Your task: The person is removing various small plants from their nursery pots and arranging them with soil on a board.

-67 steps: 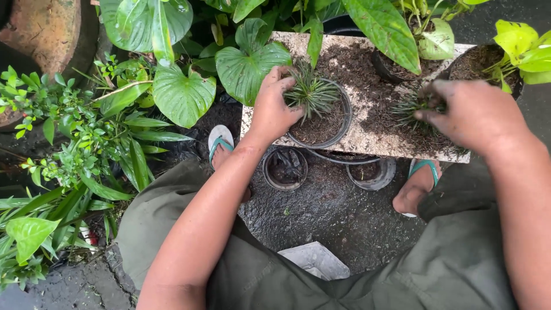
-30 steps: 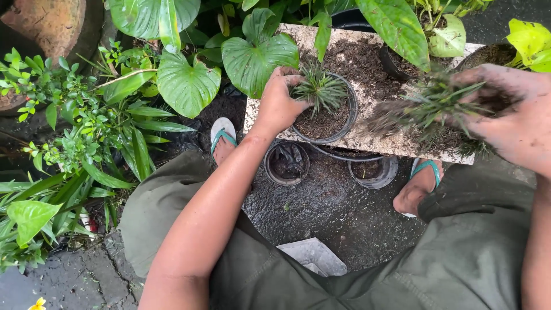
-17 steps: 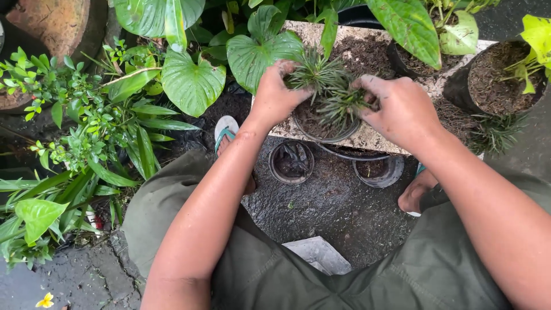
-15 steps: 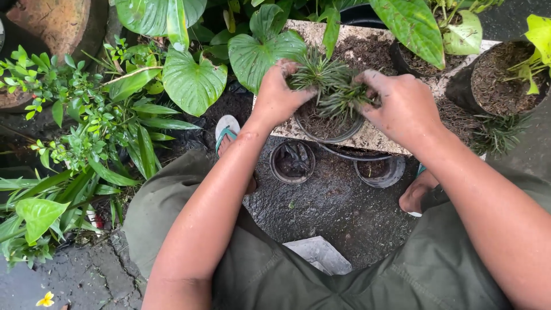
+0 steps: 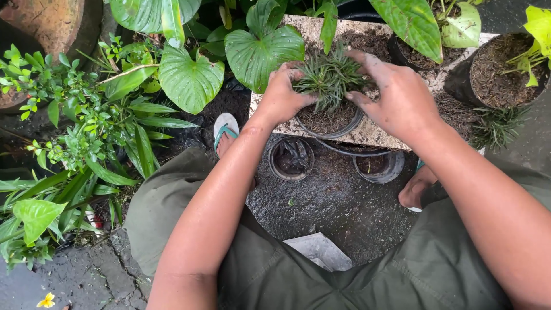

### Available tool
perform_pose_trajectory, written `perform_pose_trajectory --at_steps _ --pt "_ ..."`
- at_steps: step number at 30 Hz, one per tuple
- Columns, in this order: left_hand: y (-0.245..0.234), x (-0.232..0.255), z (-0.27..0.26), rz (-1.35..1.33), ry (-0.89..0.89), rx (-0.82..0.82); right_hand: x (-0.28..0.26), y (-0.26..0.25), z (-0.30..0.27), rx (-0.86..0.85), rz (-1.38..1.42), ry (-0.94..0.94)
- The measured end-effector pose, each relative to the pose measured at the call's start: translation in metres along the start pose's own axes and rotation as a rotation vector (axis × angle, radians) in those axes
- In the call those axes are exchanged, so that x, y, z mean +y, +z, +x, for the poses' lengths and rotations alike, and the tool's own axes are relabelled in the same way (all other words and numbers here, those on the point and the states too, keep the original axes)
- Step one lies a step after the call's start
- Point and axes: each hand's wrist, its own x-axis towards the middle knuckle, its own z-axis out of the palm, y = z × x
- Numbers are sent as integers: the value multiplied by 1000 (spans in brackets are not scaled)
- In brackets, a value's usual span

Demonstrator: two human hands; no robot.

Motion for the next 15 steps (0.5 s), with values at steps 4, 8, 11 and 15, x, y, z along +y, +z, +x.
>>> perform_pose_trajectory --at_steps 4,8,11,15 --pt "-1 0 2 -47 48 24 19 17 -29 197 -397 -91" --pt "-1 1 4 -61 74 19 -11 30 -29 -249 -122 -190" --pt "-6 6 1 -59 77 1 -15 49 -23 -502 -194 -218" --pt "-5 3 7 -54 81 -13 -2 69 -6 -554 -412 -115"
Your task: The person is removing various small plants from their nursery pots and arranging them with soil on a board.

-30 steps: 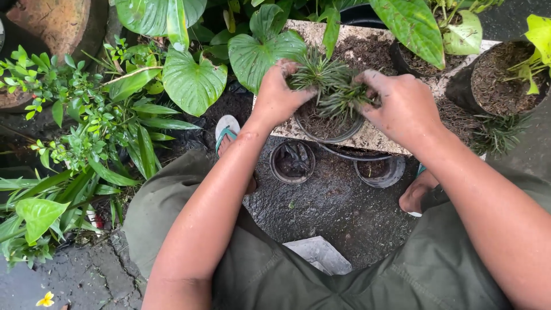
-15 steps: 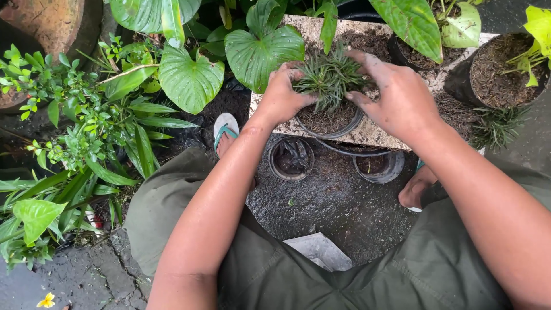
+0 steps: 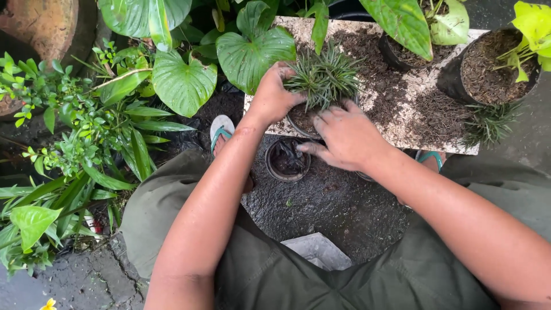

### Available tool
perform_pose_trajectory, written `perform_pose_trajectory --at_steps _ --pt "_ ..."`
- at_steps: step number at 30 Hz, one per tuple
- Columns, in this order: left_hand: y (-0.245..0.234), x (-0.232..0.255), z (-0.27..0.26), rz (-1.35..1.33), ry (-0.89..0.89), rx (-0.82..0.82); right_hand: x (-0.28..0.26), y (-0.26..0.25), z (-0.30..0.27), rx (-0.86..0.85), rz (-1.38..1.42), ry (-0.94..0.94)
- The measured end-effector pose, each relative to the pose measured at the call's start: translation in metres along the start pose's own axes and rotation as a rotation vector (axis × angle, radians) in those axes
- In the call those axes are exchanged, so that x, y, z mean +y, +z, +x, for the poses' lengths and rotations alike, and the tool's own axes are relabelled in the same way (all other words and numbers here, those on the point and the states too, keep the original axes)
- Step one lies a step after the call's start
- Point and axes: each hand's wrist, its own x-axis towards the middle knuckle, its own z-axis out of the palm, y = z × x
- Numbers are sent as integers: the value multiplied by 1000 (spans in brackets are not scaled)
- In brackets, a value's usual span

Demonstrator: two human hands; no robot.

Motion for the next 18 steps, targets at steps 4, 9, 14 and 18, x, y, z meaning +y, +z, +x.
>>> perform_pose_trajectory --at_steps 4,9,14,18 --pt "2 27 -10 35 76 37 6 20 9 34 39 34" --pt "5 17 -9 265 340 112 4 40 -8 607 -22 -79" --pt "5 22 -11 368 344 59 16 36 -30 618 -32 -75" --pt "2 26 -13 521 213 -21 46 7 -77 679 -69 201"
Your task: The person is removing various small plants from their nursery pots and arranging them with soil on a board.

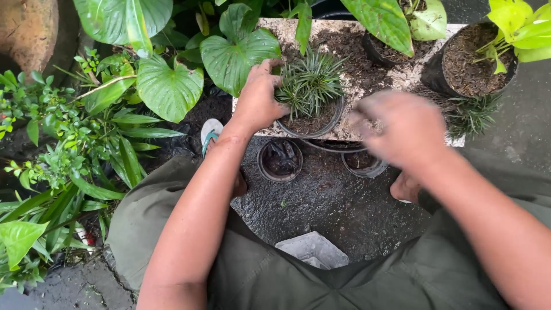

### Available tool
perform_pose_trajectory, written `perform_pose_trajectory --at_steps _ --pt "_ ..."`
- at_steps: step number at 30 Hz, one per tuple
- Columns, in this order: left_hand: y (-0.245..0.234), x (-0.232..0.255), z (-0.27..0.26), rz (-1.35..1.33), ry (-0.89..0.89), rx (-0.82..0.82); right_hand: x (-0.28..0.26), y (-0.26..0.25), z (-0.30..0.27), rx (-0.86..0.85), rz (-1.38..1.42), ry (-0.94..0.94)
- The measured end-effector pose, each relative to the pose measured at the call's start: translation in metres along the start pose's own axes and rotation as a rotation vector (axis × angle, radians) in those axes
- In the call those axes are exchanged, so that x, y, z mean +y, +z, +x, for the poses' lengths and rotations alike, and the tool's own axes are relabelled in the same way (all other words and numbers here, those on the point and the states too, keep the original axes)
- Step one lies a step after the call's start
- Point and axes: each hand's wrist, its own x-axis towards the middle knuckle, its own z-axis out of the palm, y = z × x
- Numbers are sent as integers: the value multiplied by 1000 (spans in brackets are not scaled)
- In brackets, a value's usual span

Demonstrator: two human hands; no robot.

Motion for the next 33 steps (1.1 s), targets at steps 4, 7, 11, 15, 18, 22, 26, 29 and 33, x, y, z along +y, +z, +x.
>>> perform_pose_trajectory --at_steps 4,7,11,15,18,22,26,29,33 --pt "5 -4 -5 5 38 25 73 -5 -37 -341 -36 485" --pt "5 5 -12 -21 44 166 145 21 -92 -376 117 738" --pt "6 18 -16 42 -10 276 227 78 -153 -149 115 642" --pt "7 23 -18 -51 -6 296 211 75 -116 -311 32 675" --pt "1 22 -20 -111 -63 232 207 95 -109 -283 67 767" --pt "-3 13 -23 -209 -106 152 189 86 -108 -256 -10 832" --pt "-11 7 -28 -386 -211 56 185 77 -119 -188 -257 737" --pt "-15 0 -33 -414 -223 18 173 62 -128 -149 -309 733" --pt "-34 13 -44 -209 -247 -18 142 22 -127 -70 -249 619"
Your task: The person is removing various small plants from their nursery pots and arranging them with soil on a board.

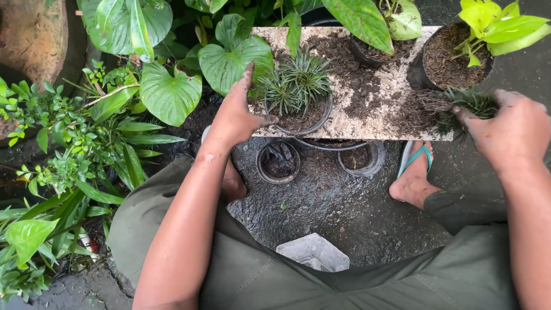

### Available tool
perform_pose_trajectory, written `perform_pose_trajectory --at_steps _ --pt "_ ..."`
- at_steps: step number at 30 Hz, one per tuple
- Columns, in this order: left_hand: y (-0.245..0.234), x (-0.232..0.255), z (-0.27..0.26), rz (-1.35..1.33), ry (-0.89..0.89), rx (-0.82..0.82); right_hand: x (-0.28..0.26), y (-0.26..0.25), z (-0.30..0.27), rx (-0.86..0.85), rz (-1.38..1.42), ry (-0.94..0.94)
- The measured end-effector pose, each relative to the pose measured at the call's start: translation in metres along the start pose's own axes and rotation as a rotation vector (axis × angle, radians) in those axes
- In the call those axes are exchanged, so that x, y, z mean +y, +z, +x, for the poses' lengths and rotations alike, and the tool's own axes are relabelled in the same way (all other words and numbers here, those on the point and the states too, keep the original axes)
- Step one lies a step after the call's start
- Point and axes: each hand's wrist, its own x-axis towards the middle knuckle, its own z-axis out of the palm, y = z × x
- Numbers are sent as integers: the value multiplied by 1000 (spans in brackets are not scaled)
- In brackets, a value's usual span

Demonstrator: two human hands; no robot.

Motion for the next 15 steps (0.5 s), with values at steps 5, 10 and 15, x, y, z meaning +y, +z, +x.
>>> perform_pose_trajectory --at_steps 5,10,15 --pt "-23 45 -30 233 25 152 -12 -19 -6 189 393 -173" --pt "-24 61 -40 319 24 160 -23 -18 -4 212 698 -233" --pt "-10 54 -45 383 132 -135 -83 -96 3 36 856 -392"
